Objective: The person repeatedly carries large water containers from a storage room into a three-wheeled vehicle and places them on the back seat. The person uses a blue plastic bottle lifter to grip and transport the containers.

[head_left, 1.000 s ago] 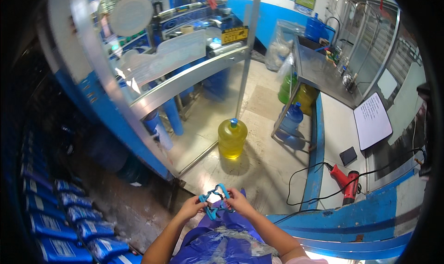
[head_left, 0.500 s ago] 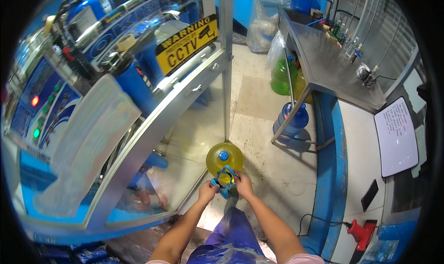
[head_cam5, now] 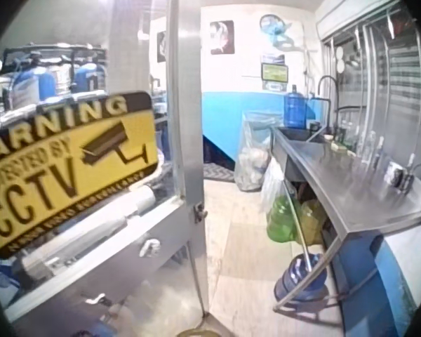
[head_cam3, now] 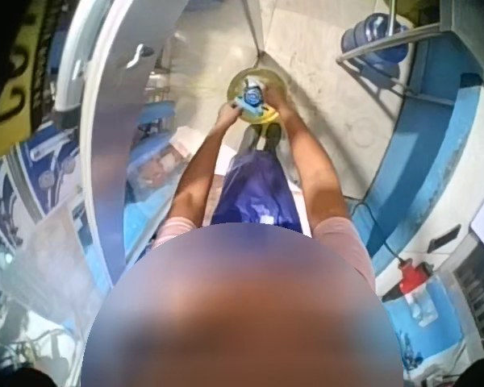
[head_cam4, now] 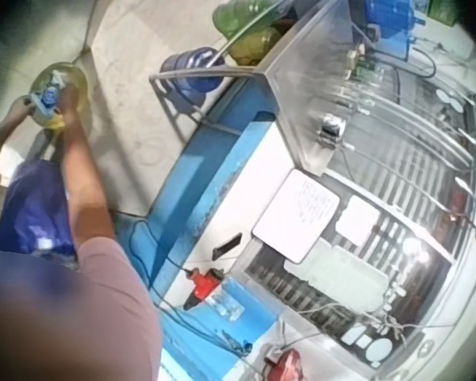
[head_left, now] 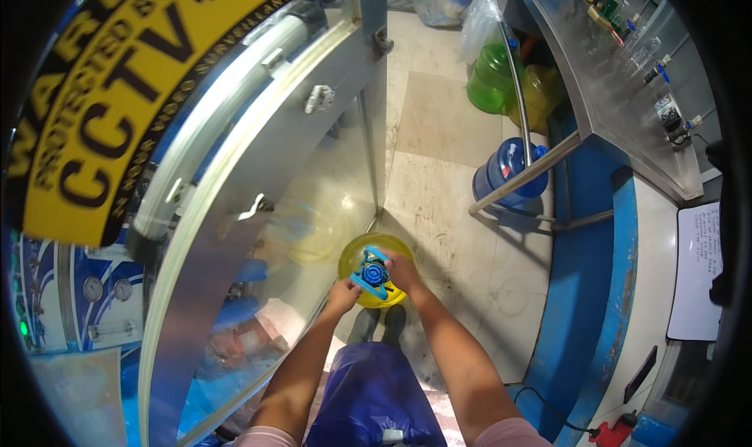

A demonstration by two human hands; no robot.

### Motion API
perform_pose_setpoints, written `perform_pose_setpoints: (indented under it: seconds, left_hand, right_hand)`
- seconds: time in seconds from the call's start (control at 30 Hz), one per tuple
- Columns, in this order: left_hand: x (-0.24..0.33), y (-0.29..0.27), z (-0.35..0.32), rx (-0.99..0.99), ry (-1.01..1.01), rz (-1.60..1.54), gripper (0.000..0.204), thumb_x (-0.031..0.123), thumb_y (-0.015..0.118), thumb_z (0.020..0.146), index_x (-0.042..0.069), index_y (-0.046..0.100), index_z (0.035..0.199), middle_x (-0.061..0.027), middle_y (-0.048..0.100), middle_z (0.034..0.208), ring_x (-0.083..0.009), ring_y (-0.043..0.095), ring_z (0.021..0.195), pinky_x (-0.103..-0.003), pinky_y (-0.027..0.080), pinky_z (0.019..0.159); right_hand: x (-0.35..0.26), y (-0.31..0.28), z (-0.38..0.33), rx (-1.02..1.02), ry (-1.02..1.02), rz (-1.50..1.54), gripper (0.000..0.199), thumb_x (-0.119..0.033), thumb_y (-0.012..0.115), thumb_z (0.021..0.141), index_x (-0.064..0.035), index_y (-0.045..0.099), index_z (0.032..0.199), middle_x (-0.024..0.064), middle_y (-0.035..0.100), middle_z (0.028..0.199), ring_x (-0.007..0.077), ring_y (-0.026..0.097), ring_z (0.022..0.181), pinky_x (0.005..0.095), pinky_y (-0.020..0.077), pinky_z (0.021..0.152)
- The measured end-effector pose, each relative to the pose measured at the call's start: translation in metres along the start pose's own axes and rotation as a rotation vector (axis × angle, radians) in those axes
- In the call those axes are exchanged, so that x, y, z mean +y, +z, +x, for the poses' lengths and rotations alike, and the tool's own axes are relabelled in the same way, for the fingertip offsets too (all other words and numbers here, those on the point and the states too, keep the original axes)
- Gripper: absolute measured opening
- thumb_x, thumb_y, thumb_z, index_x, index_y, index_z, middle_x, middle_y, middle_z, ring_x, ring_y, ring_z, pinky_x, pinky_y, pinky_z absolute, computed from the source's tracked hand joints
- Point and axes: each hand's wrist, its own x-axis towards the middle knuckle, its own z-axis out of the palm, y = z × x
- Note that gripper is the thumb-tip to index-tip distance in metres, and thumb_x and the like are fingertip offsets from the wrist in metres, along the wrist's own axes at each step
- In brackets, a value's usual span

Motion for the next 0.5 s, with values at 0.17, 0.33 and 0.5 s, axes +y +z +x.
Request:
perform_pose_setpoints:
  seconds: [0.17, 0.33, 0.5]
  left_hand:
    - [0.028, -0.019, 0.02, 0.191, 0.371, 0.663, 0.05, 0.003, 0.061, 0.076, 0.002, 0.05, 0.125, -0.0194, 0.05, 0.13, -0.0352, 0.049, 0.12, -0.042, 0.044, 0.096]
    - [0.04, -0.027, 0.058, -0.098, 0.988, 1.003, 0.064, 0.006, 0.057, 0.078, 0.01, 0.041, 0.139, -0.0163, 0.043, 0.14, -0.0371, 0.036, 0.134, -0.047, 0.035, 0.106]
    - [0.045, -0.033, 0.056, -0.235, 0.786, 1.087, 0.08, 0.007, 0.064, 0.072, 0.012, 0.031, 0.145, -0.0146, 0.032, 0.149, -0.0372, 0.028, 0.14, -0.051, 0.033, 0.108]
  right_hand:
    - [-0.002, 0.002, -0.008, 0.019, -0.09, -0.052, 0.05, -0.033, 0.066, 0.083, -0.0162, 0.056, 0.128, 0.0223, 0.061, 0.105, 0.0392, 0.06, 0.097, 0.0456, 0.0472, 0.085]
    - [-0.031, 0.018, -0.047, 0.064, -0.106, -0.461, 0.11, -0.052, 0.085, 0.054, -0.0101, 0.036, 0.143, 0.0163, 0.052, 0.11, 0.0331, 0.055, 0.099, 0.0461, 0.0417, 0.081]
    - [-0.047, 0.036, -0.055, 0.137, -0.038, -0.672, 0.12, -0.054, 0.085, 0.05, -0.0108, 0.029, 0.147, 0.015, 0.047, 0.114, 0.0283, 0.05, 0.103, 0.0451, 0.0386, 0.084]
